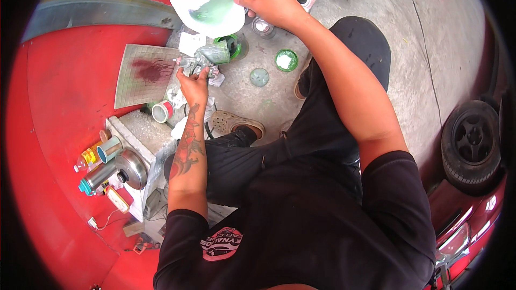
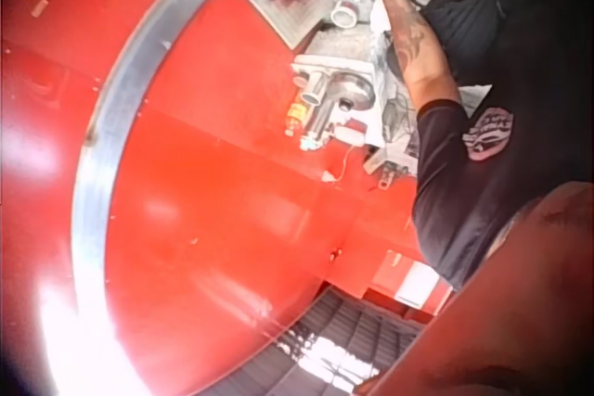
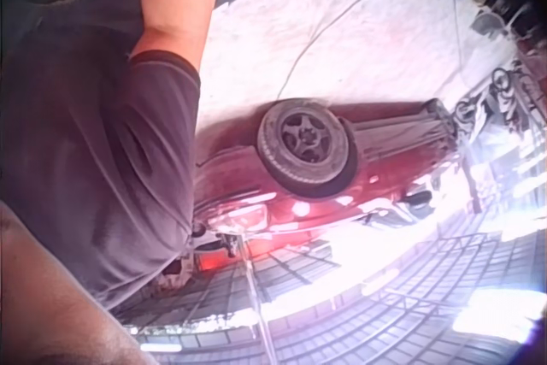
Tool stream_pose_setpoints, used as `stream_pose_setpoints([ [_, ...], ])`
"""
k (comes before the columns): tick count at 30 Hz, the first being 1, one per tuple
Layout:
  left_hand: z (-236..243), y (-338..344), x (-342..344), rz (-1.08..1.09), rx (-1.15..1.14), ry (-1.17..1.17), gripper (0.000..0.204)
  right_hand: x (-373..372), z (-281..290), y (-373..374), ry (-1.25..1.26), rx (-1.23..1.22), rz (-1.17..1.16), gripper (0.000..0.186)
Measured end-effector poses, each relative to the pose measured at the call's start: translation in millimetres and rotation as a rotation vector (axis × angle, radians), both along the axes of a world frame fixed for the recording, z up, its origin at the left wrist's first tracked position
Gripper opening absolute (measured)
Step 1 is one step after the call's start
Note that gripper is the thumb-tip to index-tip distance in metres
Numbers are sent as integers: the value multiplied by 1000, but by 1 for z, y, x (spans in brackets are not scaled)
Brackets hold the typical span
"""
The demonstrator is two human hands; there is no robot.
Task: The person paints a masked car panel using a spray gun, walks to a work area, checks a paint sample on a sheet of paper, and pours liquid from a can into the spray gun cup.
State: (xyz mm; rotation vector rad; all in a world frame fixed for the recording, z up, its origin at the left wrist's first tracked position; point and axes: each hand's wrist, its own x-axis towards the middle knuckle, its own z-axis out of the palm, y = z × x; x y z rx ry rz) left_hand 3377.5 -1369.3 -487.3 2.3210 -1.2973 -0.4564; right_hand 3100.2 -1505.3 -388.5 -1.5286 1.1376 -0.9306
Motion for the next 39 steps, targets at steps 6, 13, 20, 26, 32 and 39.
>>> stream_pose_setpoints([
  [6,-3,1,1,-18,-13,-9,83,-1,0,-1,27,19,-11,20],
  [13,-2,1,1,-28,-6,-3,85,-1,1,0,43,6,-14,20],
  [20,4,0,-3,-17,-4,-10,81,-2,-1,-1,45,-12,-13,19],
  [26,3,0,-2,-19,-11,-1,81,-1,-1,-1,38,8,-12,19],
  [32,2,1,0,-46,-25,-23,82,-1,1,1,42,-33,-4,18],
  [39,10,0,-6,-27,9,-3,79,0,2,2,40,-33,-15,18],
])
